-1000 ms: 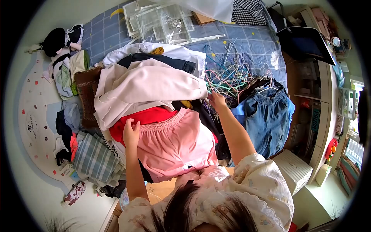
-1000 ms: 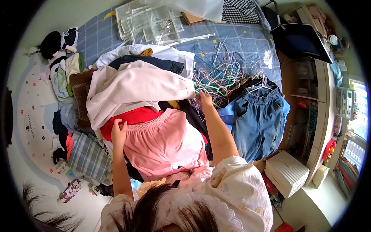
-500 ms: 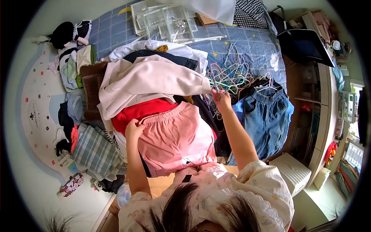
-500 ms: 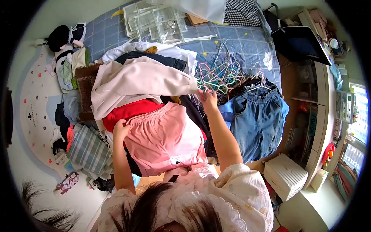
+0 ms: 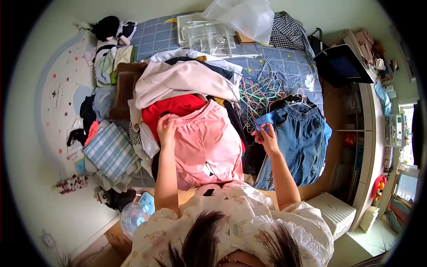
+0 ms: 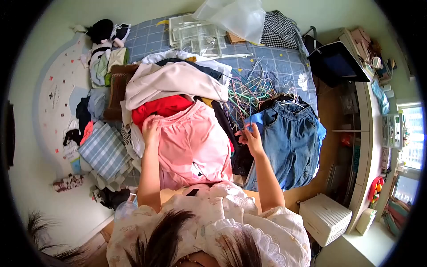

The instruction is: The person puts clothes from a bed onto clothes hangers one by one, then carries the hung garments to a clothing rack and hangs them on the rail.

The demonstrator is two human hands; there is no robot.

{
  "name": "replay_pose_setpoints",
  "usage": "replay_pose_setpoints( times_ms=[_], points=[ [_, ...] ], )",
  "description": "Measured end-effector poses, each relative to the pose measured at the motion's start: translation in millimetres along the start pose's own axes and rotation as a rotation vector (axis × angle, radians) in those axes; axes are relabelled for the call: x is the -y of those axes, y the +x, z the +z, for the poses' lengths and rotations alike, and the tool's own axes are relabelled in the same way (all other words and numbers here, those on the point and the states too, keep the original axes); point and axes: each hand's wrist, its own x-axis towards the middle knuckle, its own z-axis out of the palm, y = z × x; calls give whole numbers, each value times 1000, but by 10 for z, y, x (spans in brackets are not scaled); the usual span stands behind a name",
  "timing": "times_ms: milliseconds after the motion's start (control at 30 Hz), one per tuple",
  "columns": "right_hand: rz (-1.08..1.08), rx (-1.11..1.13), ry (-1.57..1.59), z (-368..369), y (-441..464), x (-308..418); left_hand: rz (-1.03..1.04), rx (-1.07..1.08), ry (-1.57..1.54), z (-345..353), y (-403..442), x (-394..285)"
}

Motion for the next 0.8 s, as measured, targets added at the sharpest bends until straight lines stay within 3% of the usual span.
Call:
replay_pose_setpoints(
  times_ms=[133,233,433,633,733,800],
  points=[
    [3,209,-235,31,-524,552,13,-13,-201,36,-168,-264],
    [-105,323,-399,-1,-831,842,189,-105,38,-15,-177,-363],
    [-154,402,-559,20,-1170,1101,695,-26,986,132,-493,-928],
    [-260,415,-796,440,-1256,1089,699,131,1299,567,-1085,-1296],
    [-292,477,-637,481,-1212,1000,666,210,1376,725,-1359,-1478],
    [-318,529,-536,372,-1129,930,1016,376,1257,623,-1273,-1506]
  ],
)
